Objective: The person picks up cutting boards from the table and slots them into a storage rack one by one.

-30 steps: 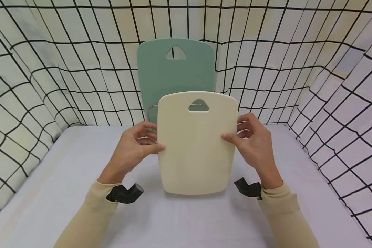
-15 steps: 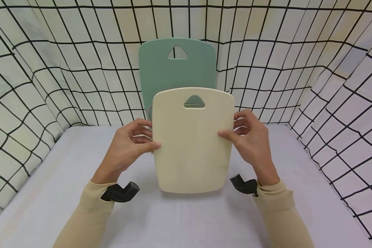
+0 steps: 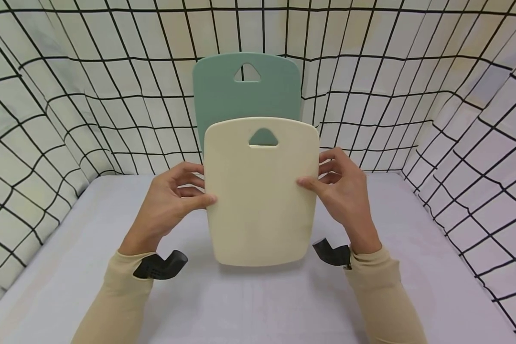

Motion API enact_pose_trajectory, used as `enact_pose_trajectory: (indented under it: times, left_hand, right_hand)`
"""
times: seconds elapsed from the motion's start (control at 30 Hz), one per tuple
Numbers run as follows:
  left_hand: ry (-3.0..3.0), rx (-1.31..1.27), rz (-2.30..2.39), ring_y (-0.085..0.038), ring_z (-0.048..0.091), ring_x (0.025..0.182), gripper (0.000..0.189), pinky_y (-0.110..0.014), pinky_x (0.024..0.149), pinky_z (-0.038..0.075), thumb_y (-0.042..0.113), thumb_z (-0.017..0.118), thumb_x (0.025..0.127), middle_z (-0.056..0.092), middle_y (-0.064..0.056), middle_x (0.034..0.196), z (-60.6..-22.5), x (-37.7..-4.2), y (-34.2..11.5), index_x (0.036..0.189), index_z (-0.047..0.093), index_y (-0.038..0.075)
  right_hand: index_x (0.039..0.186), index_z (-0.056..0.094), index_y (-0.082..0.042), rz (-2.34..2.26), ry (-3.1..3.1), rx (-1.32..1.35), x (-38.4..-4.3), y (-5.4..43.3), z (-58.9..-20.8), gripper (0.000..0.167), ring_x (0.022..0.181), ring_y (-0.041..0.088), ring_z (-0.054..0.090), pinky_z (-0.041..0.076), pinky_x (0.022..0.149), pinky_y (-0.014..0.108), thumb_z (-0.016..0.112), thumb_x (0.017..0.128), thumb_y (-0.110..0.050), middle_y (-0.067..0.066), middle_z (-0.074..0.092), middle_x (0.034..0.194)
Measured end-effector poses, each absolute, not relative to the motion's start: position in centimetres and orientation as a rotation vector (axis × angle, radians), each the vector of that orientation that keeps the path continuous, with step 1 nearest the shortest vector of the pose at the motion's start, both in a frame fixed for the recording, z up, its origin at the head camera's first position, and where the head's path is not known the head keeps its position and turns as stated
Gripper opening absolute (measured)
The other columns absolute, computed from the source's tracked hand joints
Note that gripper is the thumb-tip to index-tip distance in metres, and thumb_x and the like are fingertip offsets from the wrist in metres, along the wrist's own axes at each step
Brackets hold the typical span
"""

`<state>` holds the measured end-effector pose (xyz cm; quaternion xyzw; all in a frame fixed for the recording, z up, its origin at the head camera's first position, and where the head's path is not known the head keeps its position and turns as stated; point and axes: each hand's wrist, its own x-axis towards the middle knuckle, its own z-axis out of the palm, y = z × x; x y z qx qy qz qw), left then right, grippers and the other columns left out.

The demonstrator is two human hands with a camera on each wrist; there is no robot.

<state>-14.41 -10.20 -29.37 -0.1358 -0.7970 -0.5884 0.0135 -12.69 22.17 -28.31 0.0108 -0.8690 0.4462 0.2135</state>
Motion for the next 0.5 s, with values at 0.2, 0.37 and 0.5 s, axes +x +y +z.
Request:
enact_pose_trajectory:
  times: [0.2,0.37,0.5]
  left_hand:
    - [-2.47,-0.422,-1.818,-0.021,0.075,0.087,0.045,-0.032,0.074,0.062,0.006,0.084,0.081,0.071,-0.009,0.11,-29.0,-14.2,-10.8,0.121,0.068,0.019]
    - [-2.444,-0.42,-1.82,-0.02,0.076,0.083,0.046,-0.032,0.074,0.063,0.004,0.085,0.079,0.072,-0.008,0.107,-28.7,-14.1,-11.3,0.12,0.069,0.019]
    - [-2.427,-0.412,-1.828,-0.02,0.076,0.082,0.046,-0.032,0.075,0.063,0.004,0.085,0.079,0.072,-0.007,0.106,-28.6,-14.0,-11.6,0.119,0.07,0.02]
  right_hand:
    - [0.112,0.062,-0.014,1.252,-2.389,0.045,-12.8,21.5,-28.1,0.043,0.074,0.009,0.069,0.056,0.07,0.02,0.089,0.081,-0.027,0.01,0.071,0.104]
    - [0.113,0.062,-0.014,1.26,-2.383,0.041,-12.8,20.9,-27.8,0.044,0.076,0.008,0.07,0.057,0.071,0.02,0.089,0.081,-0.028,0.01,0.072,0.104]
    - [0.113,0.063,-0.013,1.281,-2.356,0.055,-12.9,20.5,-27.8,0.044,0.075,0.005,0.069,0.056,0.071,0.018,0.09,0.08,-0.025,0.01,0.071,0.101]
